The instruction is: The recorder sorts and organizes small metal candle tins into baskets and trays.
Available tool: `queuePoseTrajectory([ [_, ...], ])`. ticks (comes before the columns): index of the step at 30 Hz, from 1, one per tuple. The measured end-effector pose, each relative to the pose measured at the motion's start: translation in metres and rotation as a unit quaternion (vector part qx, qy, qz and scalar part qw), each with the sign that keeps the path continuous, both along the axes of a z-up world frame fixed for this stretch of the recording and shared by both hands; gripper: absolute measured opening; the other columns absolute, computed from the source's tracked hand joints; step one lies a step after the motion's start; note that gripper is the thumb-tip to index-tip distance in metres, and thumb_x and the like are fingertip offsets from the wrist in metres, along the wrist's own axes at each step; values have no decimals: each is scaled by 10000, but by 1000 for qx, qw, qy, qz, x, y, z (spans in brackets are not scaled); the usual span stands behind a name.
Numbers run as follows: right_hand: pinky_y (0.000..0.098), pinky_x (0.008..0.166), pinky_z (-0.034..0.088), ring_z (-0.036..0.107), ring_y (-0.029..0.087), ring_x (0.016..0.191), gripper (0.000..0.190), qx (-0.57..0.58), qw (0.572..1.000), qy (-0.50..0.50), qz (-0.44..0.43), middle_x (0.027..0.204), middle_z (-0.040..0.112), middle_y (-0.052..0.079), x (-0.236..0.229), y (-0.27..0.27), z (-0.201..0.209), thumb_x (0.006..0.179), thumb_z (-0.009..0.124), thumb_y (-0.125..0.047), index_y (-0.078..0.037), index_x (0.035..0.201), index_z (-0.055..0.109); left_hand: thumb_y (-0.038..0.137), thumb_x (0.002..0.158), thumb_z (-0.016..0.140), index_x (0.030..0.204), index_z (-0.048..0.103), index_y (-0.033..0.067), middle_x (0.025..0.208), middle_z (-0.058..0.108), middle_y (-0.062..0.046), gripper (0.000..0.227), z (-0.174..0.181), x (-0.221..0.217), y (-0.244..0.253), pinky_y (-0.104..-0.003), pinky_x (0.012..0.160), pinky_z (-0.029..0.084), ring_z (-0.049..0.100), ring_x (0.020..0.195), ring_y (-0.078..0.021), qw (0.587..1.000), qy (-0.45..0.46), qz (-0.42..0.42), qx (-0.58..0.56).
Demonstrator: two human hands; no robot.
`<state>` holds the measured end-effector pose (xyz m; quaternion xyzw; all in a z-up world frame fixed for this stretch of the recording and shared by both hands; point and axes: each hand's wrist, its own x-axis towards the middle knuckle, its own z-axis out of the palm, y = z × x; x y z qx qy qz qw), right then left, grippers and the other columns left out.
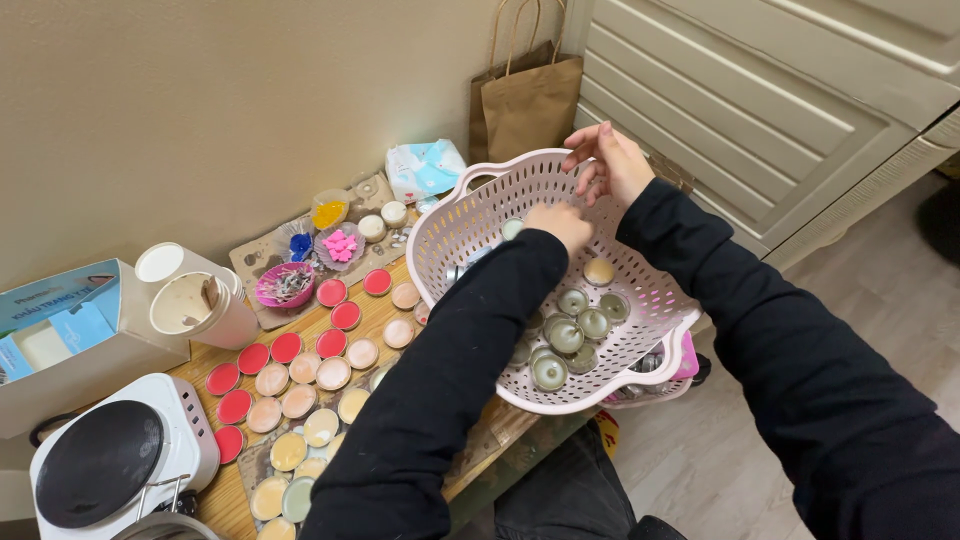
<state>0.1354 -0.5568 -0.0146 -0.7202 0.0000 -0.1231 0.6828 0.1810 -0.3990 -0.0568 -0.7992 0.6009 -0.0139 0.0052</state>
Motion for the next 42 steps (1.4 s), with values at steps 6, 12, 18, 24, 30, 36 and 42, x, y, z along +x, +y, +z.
queuePoseTrajectory([
  [6,292,538,536,633,130,681,640,-19,1000,6,-3,1031,675,97,4,6,-3,1071,303,-622,-75,1261,577,214,936,552,1075,756,208,1248,664,-37,247,-14,41,16,-506,953,470,591,1235,-230,994,-21,100,-39],
  [12,261,489,499,604,107,633,552,-60,998,8,-1,971,691,63,8,11,-10,1102,327,-534,-75,1218,612,247,933,619,1051,726,201,1169,686,-46,165,-2,44,36,-500,919,493,628,1179,-257,980,-93,102,-146],
  [18,251,723,532,642,122,820,233,-272,955,-114,-1,1004,709,57,-51,67,52,1109,558,-227,-28,1186,653,388,742,867,1019,655,145,1014,688,-65,424,103,-16,156,-462,779,518,663,984,-293,921,51,93,-375],
  [24,346,788,555,722,233,888,187,-391,900,-162,102,947,735,78,-170,206,109,879,712,-160,-68,1041,698,208,903,764,1106,663,100,931,673,-91,251,117,-105,306,-391,739,528,683,855,-285,861,113,162,-468],
  [30,347,724,570,714,252,849,264,-353,910,-10,219,970,674,77,-198,301,41,909,712,-224,-104,1142,684,145,816,744,1102,667,62,1025,675,-131,307,50,-160,388,-437,839,517,653,982,-353,859,154,283,-397],
  [36,361,788,555,677,311,946,557,-334,935,-87,81,1094,608,136,-179,324,-20,785,825,-288,-52,1242,610,193,716,796,1182,663,54,1232,591,-162,504,13,-185,419,-468,953,469,556,1165,-383,875,125,317,-344],
  [42,371,778,560,688,310,933,631,-373,924,-76,36,1041,624,130,-173,325,-54,698,898,-379,-55,1167,629,305,597,899,1105,684,79,1197,593,-141,596,17,-189,411,-514,921,445,522,1194,-363,891,74,331,-302],
])
